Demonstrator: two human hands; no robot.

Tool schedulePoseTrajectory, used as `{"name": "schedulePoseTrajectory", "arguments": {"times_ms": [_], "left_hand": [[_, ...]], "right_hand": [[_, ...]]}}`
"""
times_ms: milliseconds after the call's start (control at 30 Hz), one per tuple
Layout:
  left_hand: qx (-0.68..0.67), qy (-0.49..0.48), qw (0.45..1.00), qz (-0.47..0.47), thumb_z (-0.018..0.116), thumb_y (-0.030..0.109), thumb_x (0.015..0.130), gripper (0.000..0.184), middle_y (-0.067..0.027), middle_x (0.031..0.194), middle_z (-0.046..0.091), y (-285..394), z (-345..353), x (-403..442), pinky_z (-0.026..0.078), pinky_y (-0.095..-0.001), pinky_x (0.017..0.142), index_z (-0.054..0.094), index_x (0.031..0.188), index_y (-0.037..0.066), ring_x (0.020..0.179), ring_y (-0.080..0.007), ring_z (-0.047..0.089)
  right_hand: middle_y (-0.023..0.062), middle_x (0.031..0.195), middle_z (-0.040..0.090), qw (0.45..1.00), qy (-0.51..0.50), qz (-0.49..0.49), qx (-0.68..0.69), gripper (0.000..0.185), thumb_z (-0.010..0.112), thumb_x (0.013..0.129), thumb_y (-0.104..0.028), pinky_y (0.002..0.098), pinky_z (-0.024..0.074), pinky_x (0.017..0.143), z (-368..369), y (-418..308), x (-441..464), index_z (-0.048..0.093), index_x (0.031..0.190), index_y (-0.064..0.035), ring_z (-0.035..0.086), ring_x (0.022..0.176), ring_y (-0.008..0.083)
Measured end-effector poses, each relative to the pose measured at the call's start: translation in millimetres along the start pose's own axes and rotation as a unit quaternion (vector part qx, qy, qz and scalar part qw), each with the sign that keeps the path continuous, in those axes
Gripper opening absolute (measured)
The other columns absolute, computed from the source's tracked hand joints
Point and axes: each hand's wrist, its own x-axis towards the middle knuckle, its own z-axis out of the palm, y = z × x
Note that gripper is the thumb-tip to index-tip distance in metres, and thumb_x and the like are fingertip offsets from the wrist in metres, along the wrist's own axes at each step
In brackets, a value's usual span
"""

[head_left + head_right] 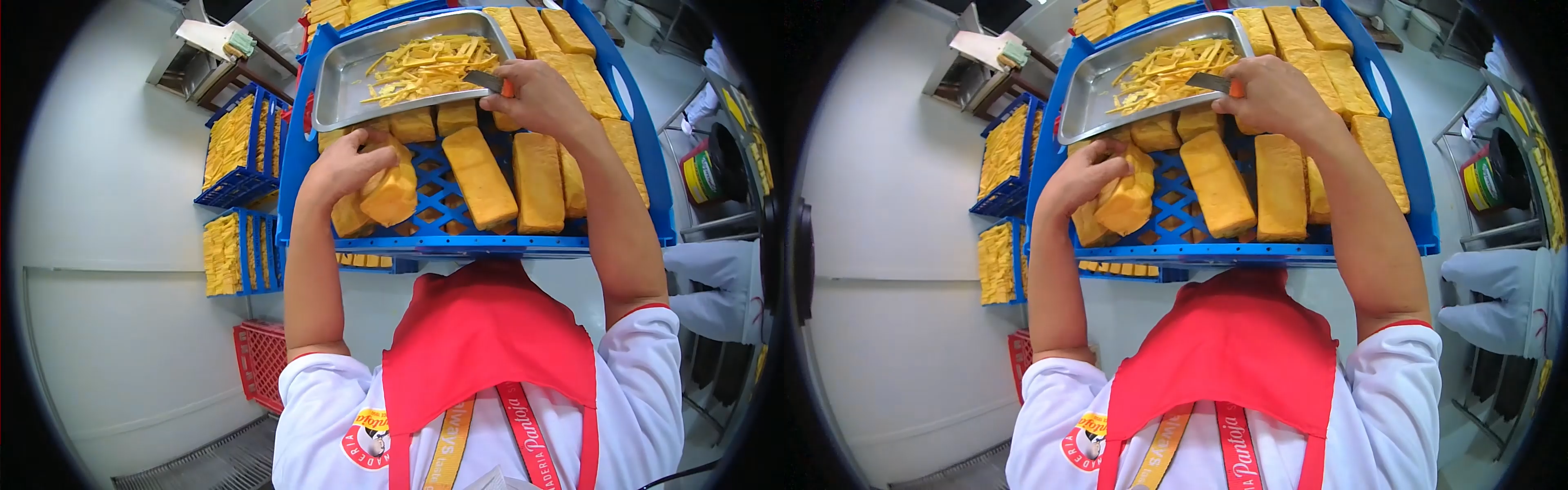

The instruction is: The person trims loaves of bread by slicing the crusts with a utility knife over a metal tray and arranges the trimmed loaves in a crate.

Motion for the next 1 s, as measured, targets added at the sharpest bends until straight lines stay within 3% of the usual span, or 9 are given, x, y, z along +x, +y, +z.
{"name": "schedulePoseTrajectory", "arguments": {"times_ms": [200, 267, 333, 467, 600, 733, 900, 933, 1000], "left_hand": [[0.478, 0.214, 0.846, 0.095, 0.081, 0.029, 0.073, 0.059, -0.0133, 0.135, 0.057, 28.1, 49.3, -42.1, 0.051, -0.0440, 0.091, 0.063, 0.129, 0.016, 0.111, -0.0331, 0.063], [0.383, 0.183, 0.882, 0.203, 0.077, 0.016, 0.074, 0.058, -0.0111, 0.134, 0.059, 41.7, 62.5, -46.3, 0.047, -0.0486, 0.099, 0.062, 0.129, 0.018, 0.118, -0.0350, 0.059], [0.362, 0.152, 0.772, 0.500, 0.075, 0.008, 0.068, 0.061, -0.0100, 0.132, 0.059, 46.1, 82.8, -38.1, 0.044, -0.0479, 0.104, 0.062, 0.127, 0.015, 0.118, -0.0356, 0.058], [0.327, 0.084, 0.777, 0.531, 0.073, 0.002, 0.063, 0.059, -0.0101, 0.128, 0.061, 54.4, 86.9, -25.0, 0.043, -0.0481, 0.105, 0.063, 0.121, 0.011, 0.118, -0.0350, 0.057], [0.019, 0.032, 0.824, 0.566, 0.084, 0.005, 0.057, 0.060, -0.0124, 0.117, 0.064, 60.4, 35.3, -37.7, 0.049, -0.0448, 0.099, 0.062, 0.113, 0.007, 0.113, -0.0341, 0.061], [-0.241, 0.191, 0.779, 0.547, 0.090, 0.006, 0.062, 0.059, -0.0126, 0.120, 0.065, 82.9, -5.1, -27.3, 0.048, -0.0382, 0.099, 0.062, 0.114, 0.007, 0.118, -0.0266, 0.062], [-0.021, 0.294, 0.839, 0.457, 0.092, 0.003, 0.063, 0.064, -0.0100, 0.121, 0.065, 71.5, -19.1, 51.8, 0.052, -0.0363, 0.101, 0.062, 0.120, 0.005, 0.116, -0.0218, 0.063], [-0.040, 0.286, 0.841, 0.458, 0.092, 0.004, 0.064, 0.065, -0.0089, 0.119, 0.065, 70.8, -15.0, 60.2, 0.053, -0.0357, 0.101, 0.062, 0.121, 0.005, 0.114, -0.0210, 0.064], [-0.058, 0.277, 0.838, 0.466, 0.092, 0.004, 0.065, 0.065, -0.0095, 0.116, 0.066, 69.4, -8.0, 66.7, 0.053, -0.0369, 0.102, 0.062, 0.123, 0.006, 0.113, -0.0224, 0.065]], "right_hand": [[0.0189, 0.074, 0.066, 0.993, 0.100, -0.063, 0.015, 0.040, 0.081, 0.077, -0.037, 0.0456, 0.0512, 0.068, 13.4, 11.8, -3.0, 0.068, 0.080, 0.0000, 0.066, 0.075, 0.0379], [0.0187, 0.076, 0.067, 0.993, 0.095, -0.061, 0.032, 0.039, 0.081, 0.077, -0.038, 0.0458, 0.0513, 0.068, 14.6, 11.8, -2.7, 0.070, 0.083, -0.0011, 0.066, 0.077, 0.0380], [0.0188, 0.078, 0.067, 0.994, 0.093, -0.052, 0.035, 0.039, 0.082, 0.076, -0.038, 0.0457, 0.0516, 0.069, 17.0, 12.2, -4.1, 0.071, 0.085, -0.0019, 0.066, 0.078, 0.0380], [0.0186, 0.077, 0.068, 0.991, 0.116, -0.053, 0.037, 0.039, 0.083, 0.075, -0.038, 0.0448, 0.0526, 0.070, 17.2, 12.6, -4.2, 0.071, 0.085, -0.0018, 0.067, 0.077, 0.0375], [0.0182, 0.076, 0.068, 0.998, -0.019, -0.016, 0.049, 0.036, 0.084, 0.074, -0.036, 0.0434, 0.0531, 0.070, -9.6, 4.5, -5.3, 0.072, 0.084, -0.0034, 0.068, 0.076, 0.0364], [0.0167, 0.073, 0.067, 0.996, -0.085, -0.026, 0.026, 0.036, 0.084, 0.075, -0.037, 0.0418, 0.0528, 0.068, -21.8, 6.1, -9.5, 0.073, 0.085, -0.0047, 0.067, 0.072, 0.0330], [0.0129, 0.075, 0.068, 0.949, -0.060, 0.138, 0.277, 0.049, 0.068, 0.089, -0.054, 0.0395, 0.0515, 0.066, -41.9, -13.4, -11.7, 0.074, 0.103, -0.0073, 0.064, 0.066, 0.0269], [0.0223, 0.091, 0.071, 0.972, 0.017, 0.079, 0.221, 0.053, 0.047, 0.101, -0.053, 0.0468, 0.0524, 0.075, -39.5, -15.9, -10.8, 0.070, 0.106, -0.0045, 0.069, 0.086, 0.0386], [0.0194, 0.086, 0.070, 0.987, 0.096, -0.004, 0.130, 0.048, 0.047, 0.103, -0.046, 0.0478, 0.0520, 0.072, -33.6, -16.6, 1.8, 0.067, 0.095, -0.0030, 0.067, 0.082, 0.0394]]}}
